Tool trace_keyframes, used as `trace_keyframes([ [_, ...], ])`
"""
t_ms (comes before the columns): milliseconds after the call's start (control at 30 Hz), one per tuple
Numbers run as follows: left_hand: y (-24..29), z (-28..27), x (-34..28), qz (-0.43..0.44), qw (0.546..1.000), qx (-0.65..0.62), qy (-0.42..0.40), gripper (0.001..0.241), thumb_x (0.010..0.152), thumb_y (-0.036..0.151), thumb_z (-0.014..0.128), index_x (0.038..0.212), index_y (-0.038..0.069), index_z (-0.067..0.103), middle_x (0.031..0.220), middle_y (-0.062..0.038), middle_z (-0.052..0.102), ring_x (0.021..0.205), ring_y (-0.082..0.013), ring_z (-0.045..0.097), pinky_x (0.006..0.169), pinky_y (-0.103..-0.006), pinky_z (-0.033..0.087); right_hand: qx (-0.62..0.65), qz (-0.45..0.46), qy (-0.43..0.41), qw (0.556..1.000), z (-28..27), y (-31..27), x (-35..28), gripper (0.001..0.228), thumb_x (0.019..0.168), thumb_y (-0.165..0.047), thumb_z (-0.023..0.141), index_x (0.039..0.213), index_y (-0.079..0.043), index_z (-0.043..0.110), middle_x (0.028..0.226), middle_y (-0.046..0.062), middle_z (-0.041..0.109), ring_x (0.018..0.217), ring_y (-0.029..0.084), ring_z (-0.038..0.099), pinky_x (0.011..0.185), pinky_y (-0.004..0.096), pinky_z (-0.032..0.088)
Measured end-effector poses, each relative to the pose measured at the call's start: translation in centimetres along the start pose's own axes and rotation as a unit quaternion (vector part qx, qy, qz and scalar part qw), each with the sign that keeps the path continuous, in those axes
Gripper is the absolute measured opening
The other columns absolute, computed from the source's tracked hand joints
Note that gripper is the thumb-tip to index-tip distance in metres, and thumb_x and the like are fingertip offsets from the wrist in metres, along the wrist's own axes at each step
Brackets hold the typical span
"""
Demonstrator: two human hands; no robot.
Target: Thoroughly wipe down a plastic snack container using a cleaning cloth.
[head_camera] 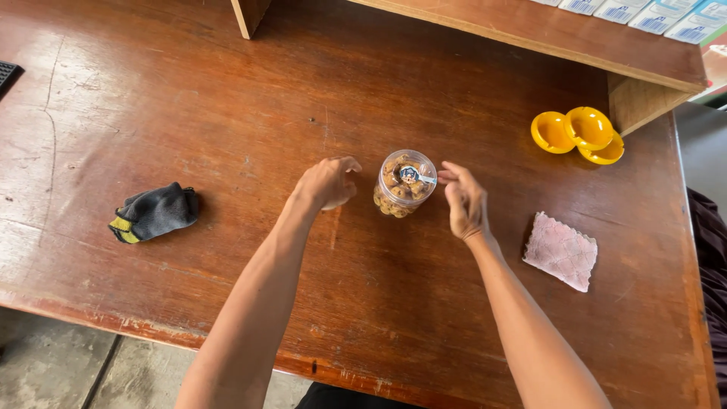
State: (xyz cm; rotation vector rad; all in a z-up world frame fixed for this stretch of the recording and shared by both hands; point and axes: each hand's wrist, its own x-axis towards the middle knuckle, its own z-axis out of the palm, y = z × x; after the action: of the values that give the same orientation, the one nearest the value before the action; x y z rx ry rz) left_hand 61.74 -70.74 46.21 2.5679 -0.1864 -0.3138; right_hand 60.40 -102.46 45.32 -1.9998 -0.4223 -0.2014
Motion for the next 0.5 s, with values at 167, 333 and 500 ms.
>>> trace_keyframes([
  [167, 1.5, -3.8, 2.6, -0.002, 0.998, 0.051, 0.037, 0.045, 0.085, 0.033, 0.071, 0.129, 0.026, 0.065, 0.122, -0.01, 0.071, 0.114, -0.0377, 0.068, 0.101, -0.056, 0.051, -0.132, -0.048, 0.037, 0.989, -2.4, -3.1, 4.1, 0.035, 0.096, -0.018, 0.067, 0.128, -0.005, 0.065, 0.11, 0.019, 0.072, 0.102, 0.034, 0.071, 0.084, 0.04, 0.058],
  [333, 4.8, -8.7, 3.5, 0.043, 0.995, 0.068, 0.063, 0.052, 0.088, 0.036, 0.07, 0.136, 0.022, 0.057, 0.129, -0.013, 0.067, 0.119, -0.037, 0.066, 0.104, -0.0561, 0.047, -0.222, -0.019, -0.016, 0.975, -4.4, -8.2, 7.1, 0.052, 0.089, -0.018, 0.074, 0.138, -0.009, 0.06, 0.121, 0.018, 0.067, 0.119, 0.035, 0.063, 0.095, 0.044, 0.052],
  [500, 7.0, -9.3, 4.9, 0.097, 0.992, 0.042, 0.068, 0.05, 0.089, 0.032, 0.069, 0.136, 0.02, 0.058, 0.129, -0.012, 0.068, 0.117, -0.0372, 0.067, 0.104, -0.0559, 0.049, -0.254, 0.0, -0.014, 0.967, -4.8, -10.2, 6.8, 0.053, 0.089, -0.019, 0.073, 0.14, -0.01, 0.059, 0.123, 0.016, 0.065, 0.123, 0.035, 0.06, 0.101, 0.049, 0.048],
])
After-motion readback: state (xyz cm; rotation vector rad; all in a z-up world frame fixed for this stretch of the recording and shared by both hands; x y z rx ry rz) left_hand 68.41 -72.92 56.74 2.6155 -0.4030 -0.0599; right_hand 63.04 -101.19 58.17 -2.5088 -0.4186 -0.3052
